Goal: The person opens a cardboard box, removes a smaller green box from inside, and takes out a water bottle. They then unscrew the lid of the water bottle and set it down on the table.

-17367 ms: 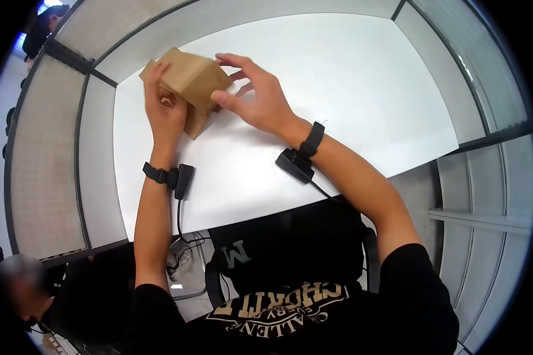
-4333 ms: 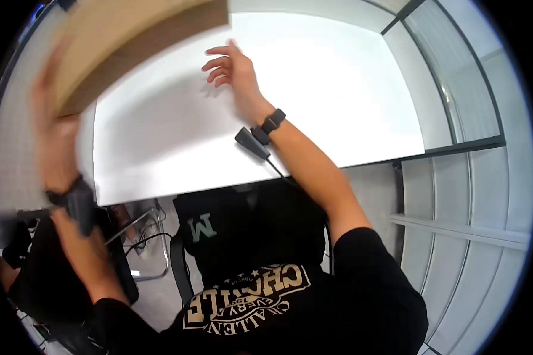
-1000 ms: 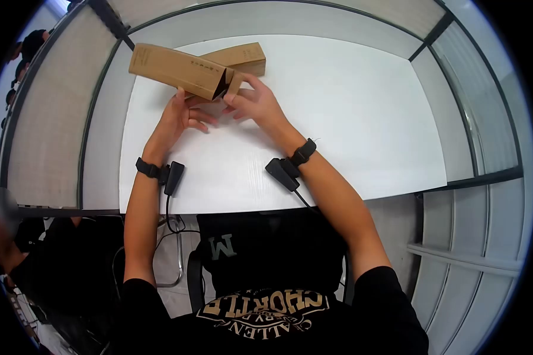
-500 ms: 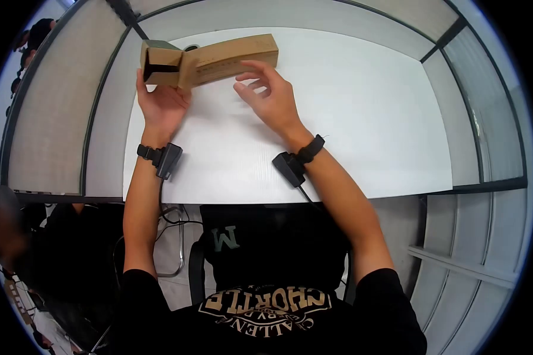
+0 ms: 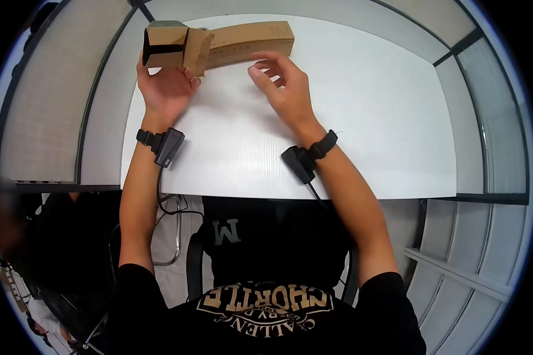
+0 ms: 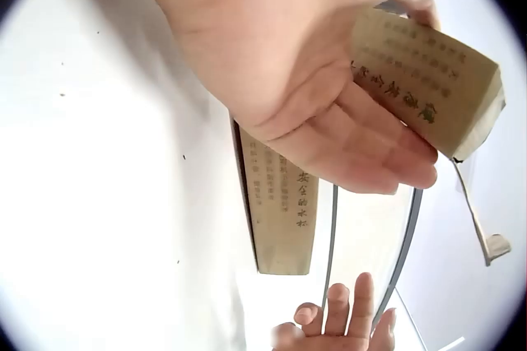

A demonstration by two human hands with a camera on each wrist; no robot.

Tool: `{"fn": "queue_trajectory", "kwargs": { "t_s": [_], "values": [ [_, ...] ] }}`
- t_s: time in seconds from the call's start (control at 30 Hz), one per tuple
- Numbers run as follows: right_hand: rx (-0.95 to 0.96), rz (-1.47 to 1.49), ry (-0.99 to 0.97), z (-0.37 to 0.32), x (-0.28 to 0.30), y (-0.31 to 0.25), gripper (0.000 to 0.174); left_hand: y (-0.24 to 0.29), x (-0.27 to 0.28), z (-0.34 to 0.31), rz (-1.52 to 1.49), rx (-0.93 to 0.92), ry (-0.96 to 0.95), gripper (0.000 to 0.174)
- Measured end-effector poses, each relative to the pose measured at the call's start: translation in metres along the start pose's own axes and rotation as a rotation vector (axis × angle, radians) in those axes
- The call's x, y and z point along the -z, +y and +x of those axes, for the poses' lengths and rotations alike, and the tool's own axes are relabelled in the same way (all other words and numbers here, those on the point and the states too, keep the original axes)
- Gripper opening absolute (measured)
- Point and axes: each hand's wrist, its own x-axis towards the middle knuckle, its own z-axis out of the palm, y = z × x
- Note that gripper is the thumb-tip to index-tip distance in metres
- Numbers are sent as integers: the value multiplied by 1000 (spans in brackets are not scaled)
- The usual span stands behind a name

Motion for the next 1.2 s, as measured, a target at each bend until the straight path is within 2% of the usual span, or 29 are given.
{"fn": "queue_trajectory", "kwargs": {
  "t_s": [0.03,0.23,0.33,0.43,0.53,0.63,0.77,0.87,0.9,1.0,1.03,1.13,1.2],
  "values": [
    [-12,-7,-9,0,0,0,36,1,5,1,-12,13,-57,87],
    [-34,-20,-57,-2,-1,3,35,1,11,2,-32,20,-69,87],
    [-47,-13,-80,0,-1,3,34,1,4,2,27,35,11,90],
    [-64,-7,-90,-1,-2,7,34,2,10,3,-1,55,-87,92],
    [-65,12,-80,0,-2,8,36,-3,4,2,87,24,-49,79],
    [-22,14,-40,1,-4,9,38,-11,-7,2,275,-181,61,58],
    [64,3,30,2,-3,10,41,-15,-7,5,430,-251,86,38],
    [119,5,40,2,-1,11,42,-15,3,7,617,-236,55,32],
    [144,-94,18,2,1,12,51,-16,15,11,555,-247,-23,27],
    [44,68,-52,-2,2,5,63,-9,23,11,469,-143,-154,27],
    [105,60,-36,-3,0,1,62,-8,26,11,514,-132,-131,29],
    [79,105,-39,-6,0,-10,58,-12,27,12,636,-86,-166,32],
    [124,93,-34,-7,-2,-8,54,-20,23,7,689,6,-243,33]
  ]
}}
